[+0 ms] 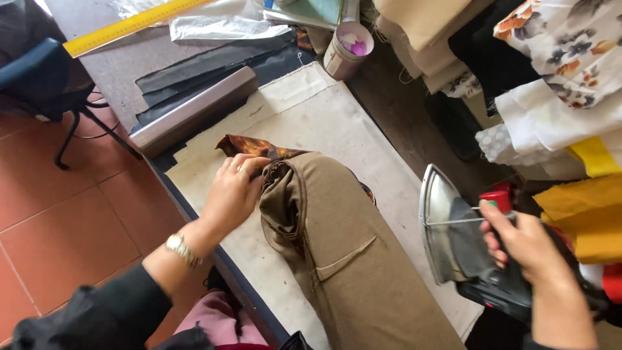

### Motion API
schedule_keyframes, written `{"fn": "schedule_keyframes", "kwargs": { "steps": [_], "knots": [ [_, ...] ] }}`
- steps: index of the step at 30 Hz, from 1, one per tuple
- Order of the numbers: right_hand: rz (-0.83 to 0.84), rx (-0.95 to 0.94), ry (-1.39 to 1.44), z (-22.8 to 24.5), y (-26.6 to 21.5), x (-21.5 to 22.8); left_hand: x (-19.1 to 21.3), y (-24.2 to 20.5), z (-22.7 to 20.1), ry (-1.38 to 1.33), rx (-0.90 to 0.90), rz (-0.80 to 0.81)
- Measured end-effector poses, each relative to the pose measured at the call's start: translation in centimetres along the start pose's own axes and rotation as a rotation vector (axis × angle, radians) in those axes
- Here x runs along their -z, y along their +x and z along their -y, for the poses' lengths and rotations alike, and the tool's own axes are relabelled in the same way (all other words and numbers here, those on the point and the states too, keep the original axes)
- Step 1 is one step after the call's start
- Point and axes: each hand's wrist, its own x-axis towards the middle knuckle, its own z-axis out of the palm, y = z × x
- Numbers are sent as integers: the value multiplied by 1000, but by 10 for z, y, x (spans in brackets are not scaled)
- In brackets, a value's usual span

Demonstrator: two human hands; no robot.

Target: The person irons a brown garment with a patterned hem on a work table. They repeatedly smooth the fabric with their hands, reposition the garment, and press it with a steam iron, focusing on different sections including the hem and body.

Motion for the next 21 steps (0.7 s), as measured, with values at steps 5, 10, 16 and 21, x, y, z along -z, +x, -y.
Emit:
{"fn": "schedule_keyframes", "kwargs": {
  "steps": [5, 10, 16, 21],
  "knots": [
    [-72, 86, -111, 59, -76, 1, -10, 23, -1, -56, 253, 270],
    [-108, 65, -274, 74, -106, -36, -10, 17, -4, -95, 335, 311],
    [-7, 24, -666, 125, -112, -107, -43, -9, 35, -206, 82, 298],
    [34, 32, -753, 180, -100, -138, -43, -14, 53, -274, 243, 186]
  ]
}}
